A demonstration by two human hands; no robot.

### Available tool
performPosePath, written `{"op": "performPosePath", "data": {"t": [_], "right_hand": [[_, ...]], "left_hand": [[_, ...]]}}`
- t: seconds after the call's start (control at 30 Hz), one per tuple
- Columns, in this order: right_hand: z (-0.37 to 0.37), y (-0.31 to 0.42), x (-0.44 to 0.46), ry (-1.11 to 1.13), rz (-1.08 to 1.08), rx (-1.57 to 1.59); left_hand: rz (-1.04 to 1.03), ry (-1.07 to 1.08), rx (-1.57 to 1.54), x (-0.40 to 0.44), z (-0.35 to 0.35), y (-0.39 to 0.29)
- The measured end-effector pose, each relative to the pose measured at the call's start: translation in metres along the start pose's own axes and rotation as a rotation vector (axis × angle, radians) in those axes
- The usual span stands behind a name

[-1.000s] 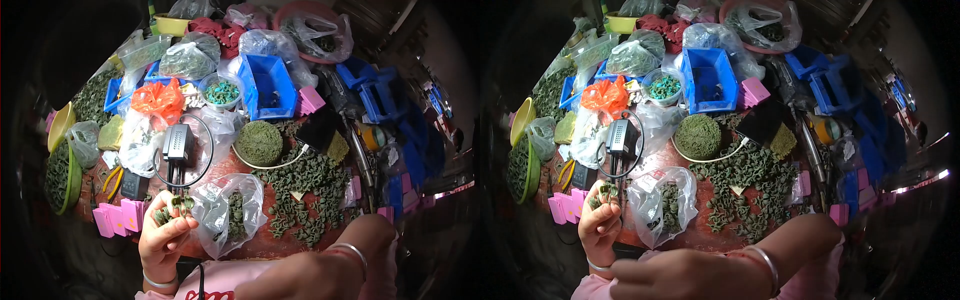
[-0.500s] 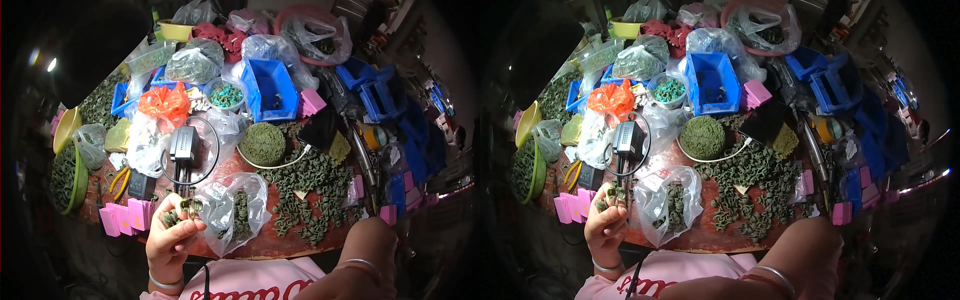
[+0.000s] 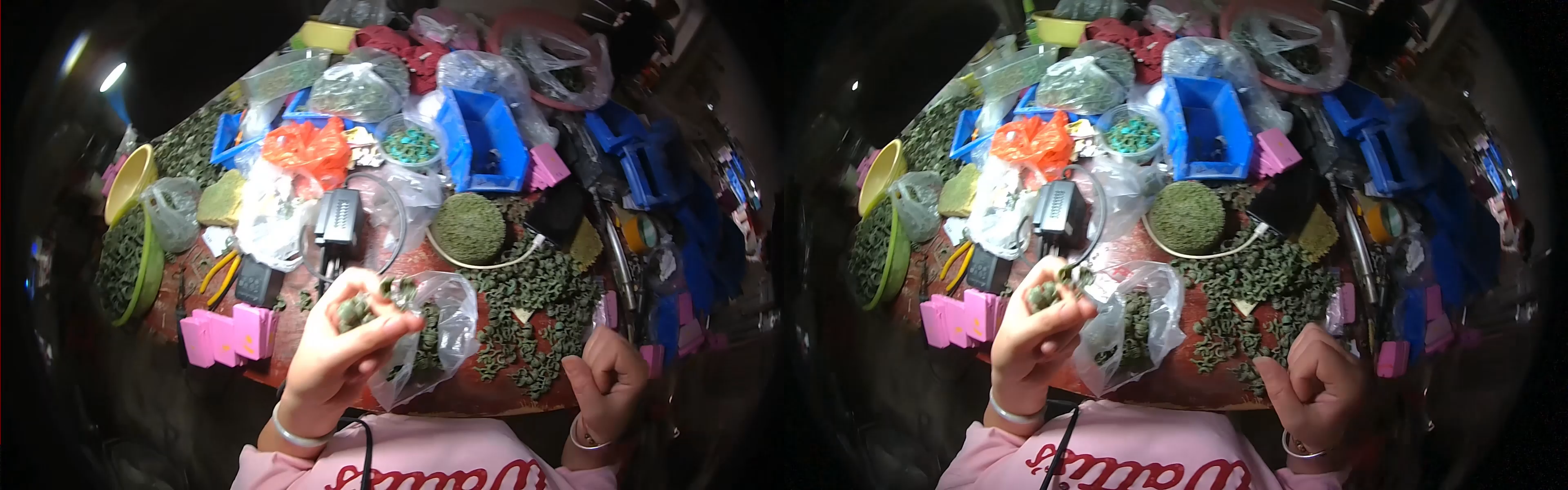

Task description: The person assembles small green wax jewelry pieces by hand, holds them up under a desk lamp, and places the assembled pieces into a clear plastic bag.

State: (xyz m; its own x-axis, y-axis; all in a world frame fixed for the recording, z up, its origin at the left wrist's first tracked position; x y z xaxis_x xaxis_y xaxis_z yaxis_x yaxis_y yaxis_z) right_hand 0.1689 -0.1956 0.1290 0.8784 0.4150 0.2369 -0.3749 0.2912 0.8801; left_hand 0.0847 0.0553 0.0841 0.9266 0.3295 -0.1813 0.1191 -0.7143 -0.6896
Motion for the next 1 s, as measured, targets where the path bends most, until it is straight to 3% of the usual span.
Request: {"op": "performPosePath", "data": {"t": [0.23, 1.0], "right_hand": [[-0.018, -0.025, -0.017, -0.001, -0.119, 0.041], [-0.022, -0.040, -0.022, 0.073, -0.147, 0.018]], "left_hand": [[-0.293, -0.056, 0.199, 0.025, -0.002, -0.016], [-0.465, 0.017, 0.261, 0.019, -0.022, -0.043]]}}
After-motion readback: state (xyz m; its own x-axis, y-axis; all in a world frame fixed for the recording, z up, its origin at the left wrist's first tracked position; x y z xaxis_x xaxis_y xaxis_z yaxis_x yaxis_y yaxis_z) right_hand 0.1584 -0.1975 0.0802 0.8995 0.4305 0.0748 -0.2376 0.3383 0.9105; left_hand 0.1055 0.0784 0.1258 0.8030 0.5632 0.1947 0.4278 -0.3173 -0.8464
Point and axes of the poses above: each hand's wrist, its own x-axis towards the middle knuckle, its own z-axis out of the back of the hand, y = z × x, the point moved 3 cm from there along x, towards the middle knuckle, and after that the axes turned 9 degrees about -z, right-handed, at the moved point
